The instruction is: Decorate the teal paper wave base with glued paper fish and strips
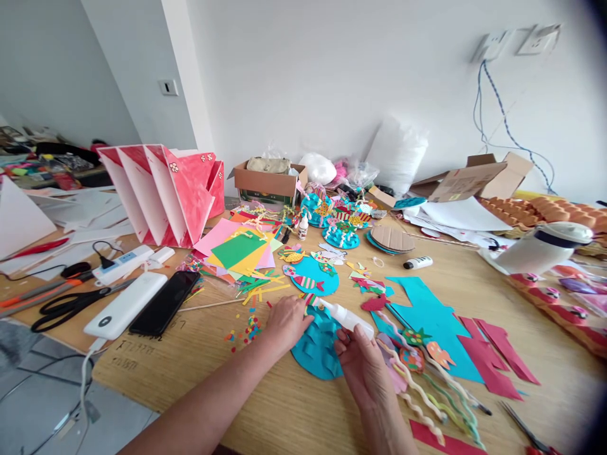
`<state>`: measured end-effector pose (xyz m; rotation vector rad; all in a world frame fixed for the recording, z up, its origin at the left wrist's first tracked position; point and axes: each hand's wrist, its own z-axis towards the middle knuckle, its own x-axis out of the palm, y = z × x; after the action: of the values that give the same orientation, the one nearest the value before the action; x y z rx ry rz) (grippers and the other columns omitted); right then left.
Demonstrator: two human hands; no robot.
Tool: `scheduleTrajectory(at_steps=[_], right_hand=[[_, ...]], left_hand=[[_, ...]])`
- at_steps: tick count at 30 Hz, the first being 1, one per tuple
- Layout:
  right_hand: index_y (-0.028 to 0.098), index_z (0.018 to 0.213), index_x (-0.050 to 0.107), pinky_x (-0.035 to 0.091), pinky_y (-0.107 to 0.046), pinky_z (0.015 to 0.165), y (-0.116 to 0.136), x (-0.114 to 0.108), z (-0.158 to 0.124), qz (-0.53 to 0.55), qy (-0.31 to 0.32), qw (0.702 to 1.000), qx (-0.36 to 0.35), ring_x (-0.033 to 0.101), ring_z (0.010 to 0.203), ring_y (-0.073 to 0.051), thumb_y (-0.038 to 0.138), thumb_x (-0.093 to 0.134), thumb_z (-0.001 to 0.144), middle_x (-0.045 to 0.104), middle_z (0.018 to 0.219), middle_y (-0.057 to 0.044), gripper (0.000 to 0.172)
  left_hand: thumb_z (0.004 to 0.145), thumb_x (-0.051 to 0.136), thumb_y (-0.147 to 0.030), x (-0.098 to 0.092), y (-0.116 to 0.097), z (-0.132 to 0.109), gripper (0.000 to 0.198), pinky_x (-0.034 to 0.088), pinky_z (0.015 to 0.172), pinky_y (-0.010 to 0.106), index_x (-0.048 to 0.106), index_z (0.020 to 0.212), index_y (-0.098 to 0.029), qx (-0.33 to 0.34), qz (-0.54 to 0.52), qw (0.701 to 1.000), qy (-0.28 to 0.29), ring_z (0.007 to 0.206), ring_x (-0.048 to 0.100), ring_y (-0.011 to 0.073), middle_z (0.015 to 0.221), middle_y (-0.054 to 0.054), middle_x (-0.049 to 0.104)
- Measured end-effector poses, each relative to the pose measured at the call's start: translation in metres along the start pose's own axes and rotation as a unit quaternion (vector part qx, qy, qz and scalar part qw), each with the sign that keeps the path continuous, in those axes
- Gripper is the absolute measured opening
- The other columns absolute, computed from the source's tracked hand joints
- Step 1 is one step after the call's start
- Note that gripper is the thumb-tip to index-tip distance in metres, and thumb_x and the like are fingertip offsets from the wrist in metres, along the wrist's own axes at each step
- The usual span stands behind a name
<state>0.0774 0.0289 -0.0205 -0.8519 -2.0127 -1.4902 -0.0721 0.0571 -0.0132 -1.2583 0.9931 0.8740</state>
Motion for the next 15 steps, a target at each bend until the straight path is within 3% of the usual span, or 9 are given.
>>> scheduleTrajectory(at_steps=[3,8,15], right_hand=[[0.021,0.074,0.06,0.039,-0.019,0.044,0.0008,-0.0005,-0.0002,-0.002,0.003,1.0,-0.002,0.05,0.055,-0.009,0.031,0.075,0.055,0.057,0.062,0.004,0.026],[0.021,0.073,0.059,0.038,-0.018,0.043,0.0022,-0.0013,0.0006,0.01,0.01,1.0,-0.005,0.049,0.055,-0.008,0.029,0.075,0.055,0.055,0.061,0.004,0.025],[0.021,0.072,0.059,0.037,-0.018,0.042,0.0036,0.0005,-0.0011,0.011,0.014,1.0,-0.01,0.047,0.053,-0.008,0.03,0.075,0.055,0.053,0.06,0.005,0.025]], left_hand=[[0.078,0.052,-0.026,0.002,-0.0029,0.0001,0.014,0.04,0.077,0.031,0.059,0.083,-0.014,0.016,0.012,1.0,-0.012,0.09,0.054,0.0225,0.088,0.009,0.06],[0.08,0.041,-0.014,0.006,-0.0024,0.0051,0.019,0.041,0.073,0.029,0.059,0.079,-0.014,-0.015,0.001,1.0,-0.002,0.083,0.056,0.0198,0.083,0.009,0.06],[0.08,0.047,-0.022,0.0023,-0.0008,0.0056,0.013,0.04,0.073,0.027,0.058,0.082,-0.016,-0.027,-0.018,0.999,-0.001,0.082,0.055,0.0177,0.083,0.005,0.06]])
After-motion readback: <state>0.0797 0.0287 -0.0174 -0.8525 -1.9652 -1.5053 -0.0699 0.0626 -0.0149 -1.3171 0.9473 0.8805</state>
